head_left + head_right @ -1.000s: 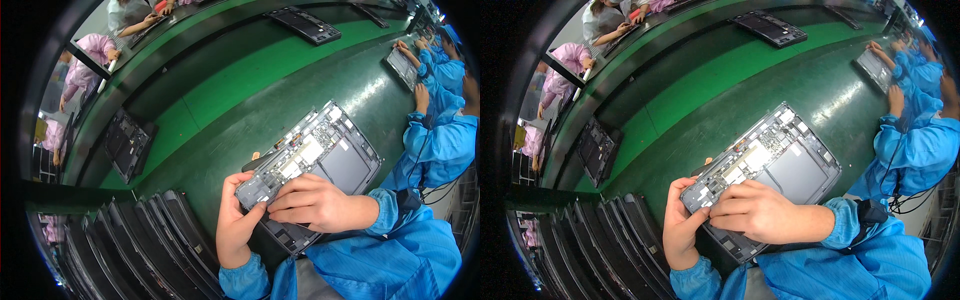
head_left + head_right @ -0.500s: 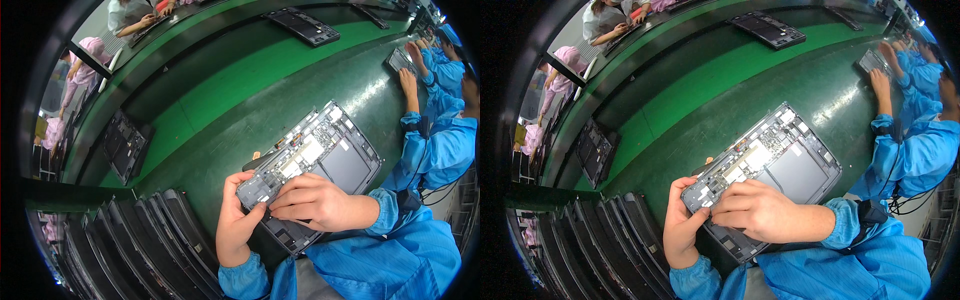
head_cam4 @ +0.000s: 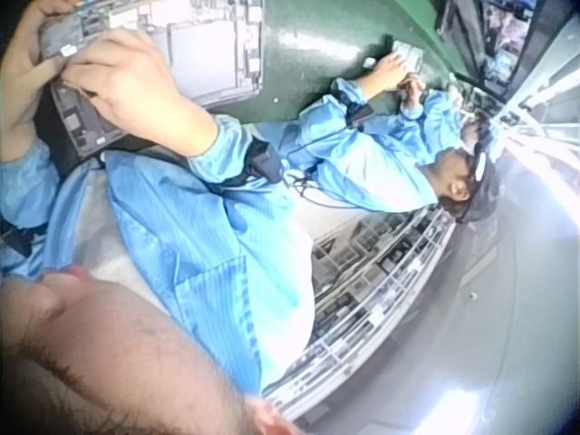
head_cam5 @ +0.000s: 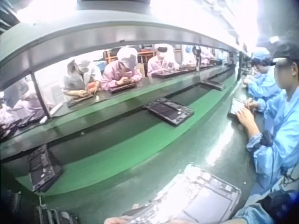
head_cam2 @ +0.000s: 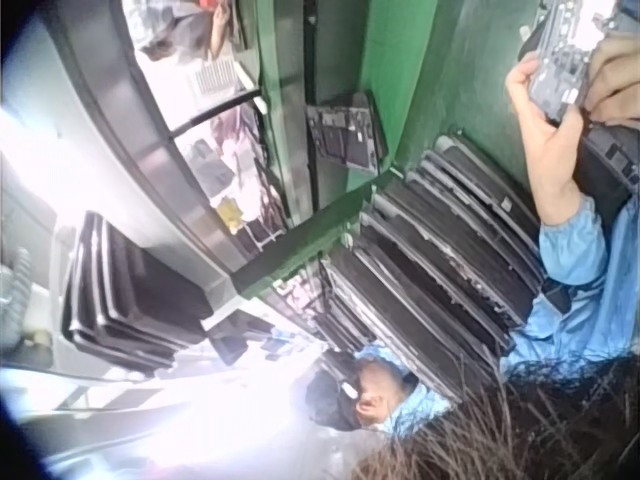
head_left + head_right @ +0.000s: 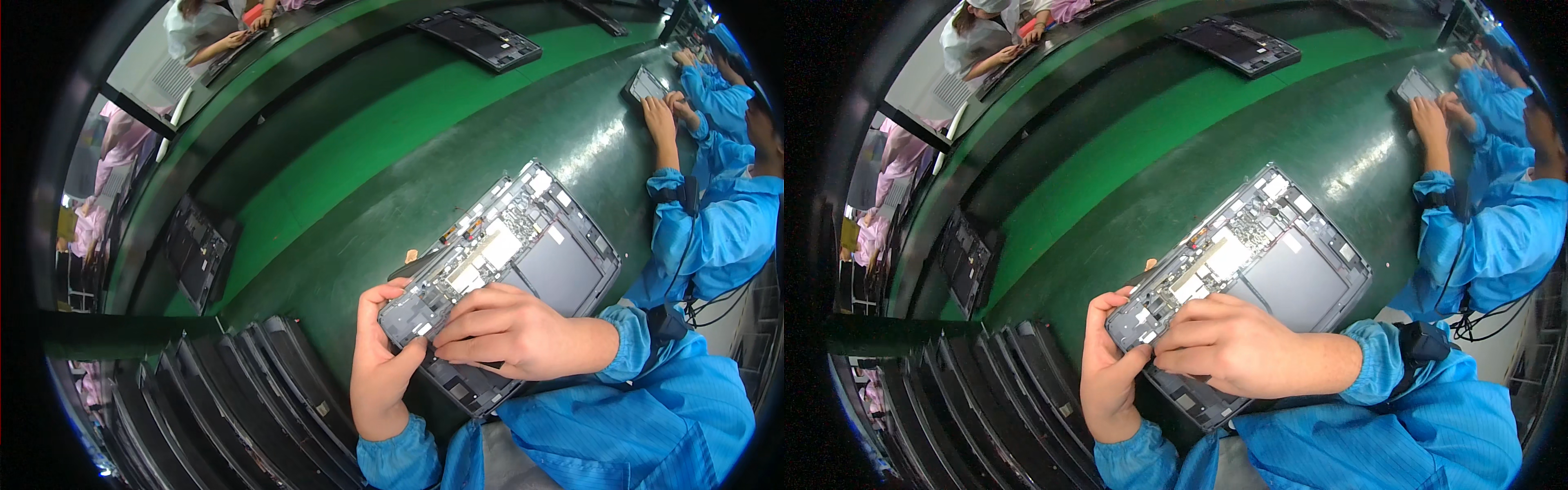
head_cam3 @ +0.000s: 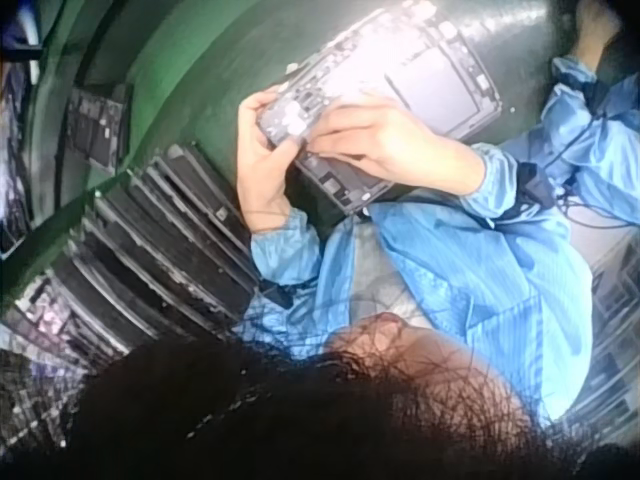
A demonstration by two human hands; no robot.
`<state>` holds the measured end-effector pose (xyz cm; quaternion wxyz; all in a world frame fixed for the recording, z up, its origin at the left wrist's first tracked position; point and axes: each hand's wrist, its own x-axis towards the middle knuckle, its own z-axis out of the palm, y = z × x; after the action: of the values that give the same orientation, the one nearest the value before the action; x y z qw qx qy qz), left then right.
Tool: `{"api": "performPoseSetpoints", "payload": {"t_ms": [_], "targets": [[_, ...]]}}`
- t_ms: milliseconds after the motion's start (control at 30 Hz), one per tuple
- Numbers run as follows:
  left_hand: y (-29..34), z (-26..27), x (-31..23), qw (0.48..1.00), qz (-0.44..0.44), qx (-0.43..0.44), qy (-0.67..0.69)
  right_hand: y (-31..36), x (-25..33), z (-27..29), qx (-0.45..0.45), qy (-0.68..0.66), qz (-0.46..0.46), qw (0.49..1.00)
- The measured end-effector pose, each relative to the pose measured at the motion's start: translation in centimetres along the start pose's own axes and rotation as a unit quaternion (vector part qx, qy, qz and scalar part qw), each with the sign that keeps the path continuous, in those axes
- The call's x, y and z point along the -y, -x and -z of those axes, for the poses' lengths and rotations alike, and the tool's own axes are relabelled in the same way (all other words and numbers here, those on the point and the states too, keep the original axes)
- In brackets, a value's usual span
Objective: The person assembles components into a laptop chassis by hand, installing a motherboard, internal cables, a battery, and various connectors.
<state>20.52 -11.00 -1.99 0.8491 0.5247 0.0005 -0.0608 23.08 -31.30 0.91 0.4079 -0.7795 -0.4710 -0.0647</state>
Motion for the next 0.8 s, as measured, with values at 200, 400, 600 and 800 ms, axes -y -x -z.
{"api": "performPoseSetpoints", "payload": {"t_ms": [200, 400, 600, 800], "targets": [[0.0, -0.3, -0.2, 1.0, 0.0, -0.012, -0.01, -0.3, 0.2, 0.2, 0.012, 0.026, 0.015, 0.999], [0.1, -0.2, -0.1, 1.0, -0.004, -0.016, -0.016, -0.3, 0.2, 0.0, 0.027, 0.063, 0.035, 0.997], [0.1, 0.0, 0.0, 1.0, -0.009, 0.004, -0.006, 0.1, 1.2, 0.2, 0.036, 0.167, 0.089, 0.981], [0.1, 0.3, 0.4, 1.0, -0.012, 0.001, 0.009, 2.3, 2.4, 0.0, 0.04, 0.162, 0.068, 0.984]]}}
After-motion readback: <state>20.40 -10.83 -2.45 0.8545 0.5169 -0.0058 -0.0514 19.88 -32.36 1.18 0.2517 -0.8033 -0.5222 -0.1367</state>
